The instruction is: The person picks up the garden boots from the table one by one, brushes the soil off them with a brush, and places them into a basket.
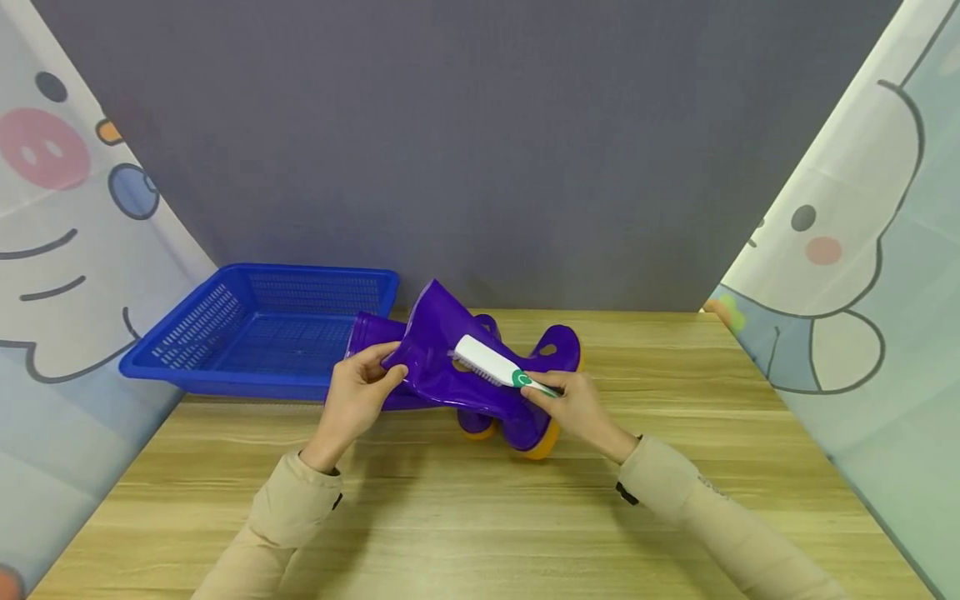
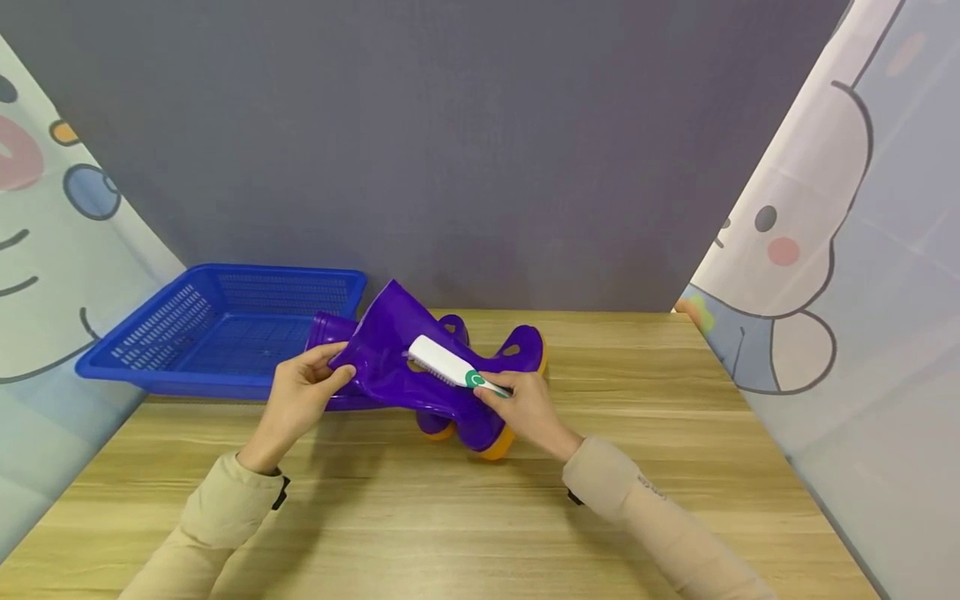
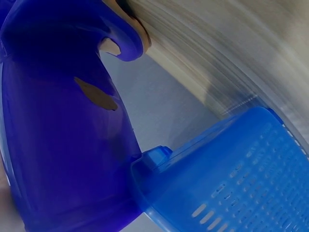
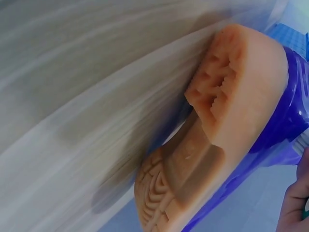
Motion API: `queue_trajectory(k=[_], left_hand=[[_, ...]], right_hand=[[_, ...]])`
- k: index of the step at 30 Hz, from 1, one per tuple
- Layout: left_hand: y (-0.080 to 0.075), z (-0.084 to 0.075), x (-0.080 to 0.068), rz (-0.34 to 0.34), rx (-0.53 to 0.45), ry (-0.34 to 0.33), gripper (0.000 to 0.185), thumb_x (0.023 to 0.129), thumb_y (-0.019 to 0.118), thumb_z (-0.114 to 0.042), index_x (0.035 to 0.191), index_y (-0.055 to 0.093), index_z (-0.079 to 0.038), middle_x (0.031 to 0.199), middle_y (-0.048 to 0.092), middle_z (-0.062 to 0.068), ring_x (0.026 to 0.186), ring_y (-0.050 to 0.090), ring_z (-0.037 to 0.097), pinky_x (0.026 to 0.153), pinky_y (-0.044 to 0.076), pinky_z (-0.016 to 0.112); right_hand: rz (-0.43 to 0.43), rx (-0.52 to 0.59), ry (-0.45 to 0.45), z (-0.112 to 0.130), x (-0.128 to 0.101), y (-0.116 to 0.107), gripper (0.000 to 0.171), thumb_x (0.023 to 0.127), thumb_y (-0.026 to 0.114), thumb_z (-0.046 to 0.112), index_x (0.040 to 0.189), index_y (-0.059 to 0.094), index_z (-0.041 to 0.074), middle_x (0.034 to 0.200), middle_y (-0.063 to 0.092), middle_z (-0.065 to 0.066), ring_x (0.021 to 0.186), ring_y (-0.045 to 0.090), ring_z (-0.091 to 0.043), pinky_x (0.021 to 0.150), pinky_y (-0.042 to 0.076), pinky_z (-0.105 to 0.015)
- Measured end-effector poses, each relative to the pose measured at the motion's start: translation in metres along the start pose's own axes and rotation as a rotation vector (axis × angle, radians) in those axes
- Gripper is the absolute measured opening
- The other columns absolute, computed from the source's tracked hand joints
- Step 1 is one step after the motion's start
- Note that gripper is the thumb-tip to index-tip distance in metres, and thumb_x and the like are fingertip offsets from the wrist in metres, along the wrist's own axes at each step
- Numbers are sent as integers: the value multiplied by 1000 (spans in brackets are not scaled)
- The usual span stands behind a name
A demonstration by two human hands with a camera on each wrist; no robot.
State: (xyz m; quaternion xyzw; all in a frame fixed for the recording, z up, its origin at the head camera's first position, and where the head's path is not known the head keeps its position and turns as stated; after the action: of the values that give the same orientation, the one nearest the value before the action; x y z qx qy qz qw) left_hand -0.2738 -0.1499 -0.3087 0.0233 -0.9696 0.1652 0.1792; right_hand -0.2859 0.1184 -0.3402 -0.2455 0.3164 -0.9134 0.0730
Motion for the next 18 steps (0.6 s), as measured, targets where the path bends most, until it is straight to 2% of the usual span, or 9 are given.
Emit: queue_trajectory(k=[5,13,18], left_hand=[[0,1,-1,4,-12,-2,29,83,63,1,112,62,2,88,68,22,59,57,6,45,39,18],[-2,2,-2,0,-8,-5,29,83,63,0,112,62,2,86,68,22,58,56,8,43,36,19],[-2,5,-2,2,-11,-11,29,84,64,-2,112,62,2,86,68,22,55,53,8,40,32,20]], right_hand=[[6,-11,-10,0,-2,-3,23,79,71,12,99,70,-1,89,70,-15,51,45,0,44,40,-18],[22,-11,50,-4,-6,-7,24,80,71,14,100,70,0,92,70,-16,44,38,0,40,35,-18],[33,-18,93,-10,-9,-7,26,81,70,17,102,70,1,97,69,-17,46,41,-2,40,35,-17]])
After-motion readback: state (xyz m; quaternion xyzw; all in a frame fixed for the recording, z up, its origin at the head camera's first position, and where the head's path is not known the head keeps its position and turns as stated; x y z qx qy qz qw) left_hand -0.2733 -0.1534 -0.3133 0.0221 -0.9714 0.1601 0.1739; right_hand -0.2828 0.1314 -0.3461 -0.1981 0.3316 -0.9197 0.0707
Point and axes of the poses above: each hand's wrist, its own x-axis towards the middle knuckle, its own y-axis out of the palm, z = x × y, the point moved 9 cm from there along x, towards the middle knuckle
